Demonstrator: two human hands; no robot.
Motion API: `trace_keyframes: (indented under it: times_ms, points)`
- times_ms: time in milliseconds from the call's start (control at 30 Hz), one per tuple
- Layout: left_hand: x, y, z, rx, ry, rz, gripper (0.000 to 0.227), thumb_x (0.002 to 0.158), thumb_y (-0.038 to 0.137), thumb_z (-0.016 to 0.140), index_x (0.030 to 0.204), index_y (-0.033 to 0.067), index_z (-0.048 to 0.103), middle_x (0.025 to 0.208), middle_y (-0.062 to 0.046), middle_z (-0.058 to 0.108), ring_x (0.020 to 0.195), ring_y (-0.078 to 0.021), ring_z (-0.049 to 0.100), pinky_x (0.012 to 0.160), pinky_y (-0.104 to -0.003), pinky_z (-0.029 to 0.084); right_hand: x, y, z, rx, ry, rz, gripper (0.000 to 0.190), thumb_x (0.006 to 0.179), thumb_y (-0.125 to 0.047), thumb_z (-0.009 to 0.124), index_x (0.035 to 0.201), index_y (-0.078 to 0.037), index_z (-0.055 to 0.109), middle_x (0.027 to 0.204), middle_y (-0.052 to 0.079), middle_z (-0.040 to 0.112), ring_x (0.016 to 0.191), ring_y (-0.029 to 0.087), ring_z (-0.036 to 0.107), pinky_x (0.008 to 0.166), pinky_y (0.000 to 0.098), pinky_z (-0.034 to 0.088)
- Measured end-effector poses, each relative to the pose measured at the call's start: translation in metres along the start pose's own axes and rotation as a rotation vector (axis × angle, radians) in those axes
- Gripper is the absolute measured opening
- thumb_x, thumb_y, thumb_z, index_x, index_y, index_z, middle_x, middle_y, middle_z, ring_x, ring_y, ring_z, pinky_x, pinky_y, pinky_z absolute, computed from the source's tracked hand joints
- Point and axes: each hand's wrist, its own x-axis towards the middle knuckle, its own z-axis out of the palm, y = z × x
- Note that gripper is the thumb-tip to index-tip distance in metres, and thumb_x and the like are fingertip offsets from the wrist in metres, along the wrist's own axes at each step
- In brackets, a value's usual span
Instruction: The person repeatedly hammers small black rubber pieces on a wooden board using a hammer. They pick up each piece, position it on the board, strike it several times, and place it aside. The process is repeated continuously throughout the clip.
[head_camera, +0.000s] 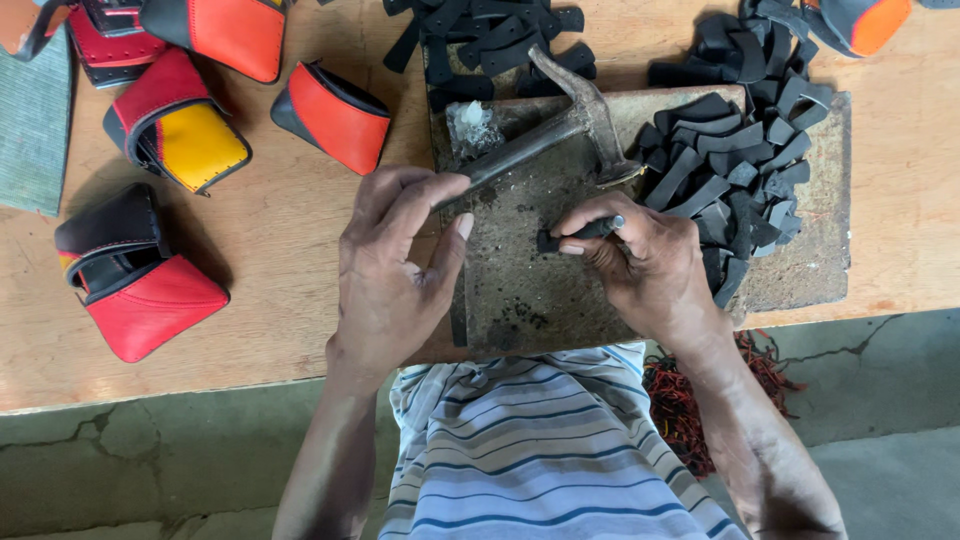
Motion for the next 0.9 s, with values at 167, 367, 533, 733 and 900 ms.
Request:
trace_keyframes:
  times_ms: [167,367,533,733,900]
  points:
    - [0.002,-0.002,-0.002,0.023,0.002,0.007,0.03,0.095,0.003,0.078,0.123,0.0065,0.068,0.115,-0.011,0.063,0.111,-0.0283,0.064,0.094,-0.041,0.054,0.005,0.005,-0.008,0.1,-0.09,0.013,0.04,0.083,0.023,0.062,0.111,-0.005,0.061,0.104,0.008,0.073,0.1,0.02,0.078,0.086,0.0284,0.065]
    - [0.0,-0.005,0.0,0.027,-0.013,-0.004,0.029,0.095,0.004,0.078,0.123,0.006,0.068,0.115,-0.012,0.063,0.11,-0.0289,0.064,0.092,-0.041,0.055,0.01,0.008,-0.012,0.136,-0.172,-0.058,0.047,0.081,0.026,0.061,0.119,-0.002,0.061,0.109,0.011,0.072,0.106,0.024,0.076,0.089,0.0317,0.061]
    - [0.005,-0.006,0.002,0.103,-0.001,0.051,0.031,0.097,0.006,0.077,0.124,0.002,0.064,0.115,-0.015,0.061,0.113,-0.032,0.062,0.097,-0.045,0.053,0.008,0.005,-0.01,0.111,-0.158,-0.036,0.046,0.078,0.027,0.061,0.114,-0.001,0.06,0.11,0.011,0.072,0.106,0.024,0.076,0.088,0.0301,0.062]
    - [0.029,-0.006,0.011,0.292,-0.211,-0.092,0.035,0.096,0.024,0.076,0.105,-0.002,0.054,0.094,-0.019,0.063,0.082,-0.0313,0.068,0.069,-0.046,0.054,0.005,0.009,-0.002,0.194,-0.092,-0.011,0.04,0.08,0.029,0.06,0.109,0.001,0.063,0.107,0.011,0.07,0.102,0.024,0.076,0.088,0.03,0.062]
    - [0.045,-0.018,0.015,0.449,-0.491,-0.274,0.043,0.101,0.042,0.066,0.107,0.0018,0.051,0.074,-0.015,0.063,0.071,-0.033,0.07,0.067,-0.049,0.055,0.002,0.016,0.003,0.22,-0.069,-0.102,0.043,0.083,0.03,0.055,0.112,0.0,0.059,0.109,0.011,0.07,0.102,0.022,0.075,0.089,0.029,0.064]
